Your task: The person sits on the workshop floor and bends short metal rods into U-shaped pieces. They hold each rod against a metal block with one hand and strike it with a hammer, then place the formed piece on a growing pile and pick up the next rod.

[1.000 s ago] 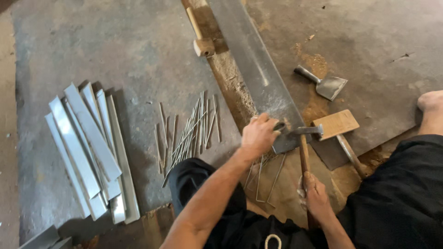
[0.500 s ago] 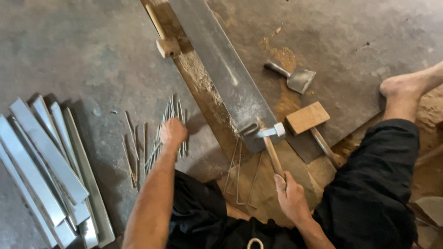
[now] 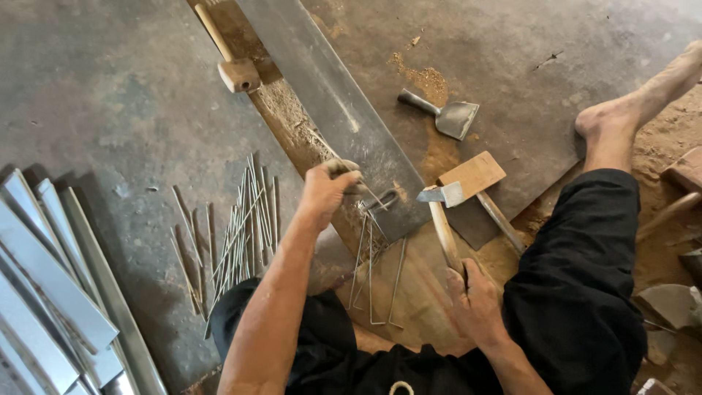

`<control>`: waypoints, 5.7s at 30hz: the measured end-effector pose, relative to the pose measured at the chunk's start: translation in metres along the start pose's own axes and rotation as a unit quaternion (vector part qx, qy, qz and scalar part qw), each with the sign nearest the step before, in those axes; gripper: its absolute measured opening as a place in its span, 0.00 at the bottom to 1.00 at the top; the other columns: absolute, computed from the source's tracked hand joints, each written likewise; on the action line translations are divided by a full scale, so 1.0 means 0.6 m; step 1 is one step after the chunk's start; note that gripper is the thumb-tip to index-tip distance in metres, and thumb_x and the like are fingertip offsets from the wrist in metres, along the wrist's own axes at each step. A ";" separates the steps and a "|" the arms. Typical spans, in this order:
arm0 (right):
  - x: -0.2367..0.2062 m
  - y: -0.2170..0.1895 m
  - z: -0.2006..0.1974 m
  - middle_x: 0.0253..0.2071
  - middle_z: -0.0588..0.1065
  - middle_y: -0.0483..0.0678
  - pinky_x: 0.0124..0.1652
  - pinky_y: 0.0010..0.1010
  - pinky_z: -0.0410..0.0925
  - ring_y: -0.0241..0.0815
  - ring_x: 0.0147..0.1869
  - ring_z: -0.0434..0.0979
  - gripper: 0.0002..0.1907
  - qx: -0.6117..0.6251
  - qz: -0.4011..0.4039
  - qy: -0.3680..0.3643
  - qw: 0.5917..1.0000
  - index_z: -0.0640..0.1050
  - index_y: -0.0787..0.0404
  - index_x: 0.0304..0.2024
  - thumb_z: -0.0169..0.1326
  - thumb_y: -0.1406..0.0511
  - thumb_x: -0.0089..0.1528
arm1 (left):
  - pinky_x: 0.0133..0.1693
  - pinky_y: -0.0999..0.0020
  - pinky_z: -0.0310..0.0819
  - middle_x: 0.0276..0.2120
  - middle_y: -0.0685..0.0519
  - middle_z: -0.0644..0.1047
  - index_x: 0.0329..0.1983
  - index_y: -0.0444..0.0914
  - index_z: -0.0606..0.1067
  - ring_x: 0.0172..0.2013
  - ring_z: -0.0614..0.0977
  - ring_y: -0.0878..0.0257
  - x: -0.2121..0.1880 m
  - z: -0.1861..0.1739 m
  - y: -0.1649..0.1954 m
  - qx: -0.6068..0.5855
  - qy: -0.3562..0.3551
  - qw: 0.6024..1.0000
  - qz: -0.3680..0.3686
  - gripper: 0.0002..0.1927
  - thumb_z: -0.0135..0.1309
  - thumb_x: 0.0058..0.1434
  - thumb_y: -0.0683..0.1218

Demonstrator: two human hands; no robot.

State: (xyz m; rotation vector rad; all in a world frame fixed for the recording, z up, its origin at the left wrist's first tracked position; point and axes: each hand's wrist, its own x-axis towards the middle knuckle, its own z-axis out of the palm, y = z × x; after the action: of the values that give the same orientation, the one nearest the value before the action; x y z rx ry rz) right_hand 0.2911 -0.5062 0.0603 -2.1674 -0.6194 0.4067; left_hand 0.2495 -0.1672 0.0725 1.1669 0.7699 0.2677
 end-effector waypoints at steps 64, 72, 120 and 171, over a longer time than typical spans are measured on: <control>0.033 -0.104 0.003 0.25 0.76 0.63 0.29 0.54 0.66 0.68 0.30 0.77 0.13 -0.166 0.047 -0.046 0.984 0.73 0.63 0.38 0.52 0.58 0.67 | 0.31 0.65 0.76 0.23 0.49 0.81 0.33 0.38 0.80 0.23 0.82 0.60 -0.017 0.071 -0.027 0.248 0.151 0.923 0.251 0.10 0.66 0.56 0.49; 0.024 -0.104 0.012 0.24 0.73 0.62 0.30 0.51 0.65 0.66 0.30 0.75 0.13 -0.164 -0.008 -0.036 0.986 0.70 0.64 0.38 0.51 0.59 0.66 | 0.30 0.63 0.75 0.23 0.49 0.80 0.32 0.39 0.79 0.22 0.81 0.59 -0.035 0.078 -0.021 0.262 0.136 0.918 0.264 0.10 0.65 0.58 0.49; 0.015 0.039 0.040 0.39 0.77 0.71 0.46 0.57 0.69 0.74 0.48 0.77 0.25 -0.119 0.082 -0.078 0.986 0.73 0.64 0.55 0.46 0.50 0.69 | 0.40 0.53 0.77 0.37 0.45 0.83 0.45 0.42 0.81 0.39 0.83 0.44 -0.203 -0.020 -0.083 0.463 0.032 0.848 0.258 0.21 0.67 0.52 0.56; 0.042 -0.062 -0.013 0.17 0.69 0.54 0.23 0.42 0.65 0.48 0.18 0.72 0.12 -0.081 0.021 -0.098 0.992 0.72 0.62 0.36 0.50 0.60 0.67 | 0.23 0.74 0.74 0.21 0.54 0.81 0.31 0.34 0.81 0.20 0.80 0.71 0.044 0.020 -0.033 0.138 0.139 0.976 0.096 0.07 0.65 0.58 0.43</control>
State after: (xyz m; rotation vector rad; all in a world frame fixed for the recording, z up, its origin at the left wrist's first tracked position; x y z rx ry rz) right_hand 0.3048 -0.4771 0.0925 -2.3155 -0.7386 0.6147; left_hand 0.2729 -0.1689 0.0464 1.4905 0.9634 0.5045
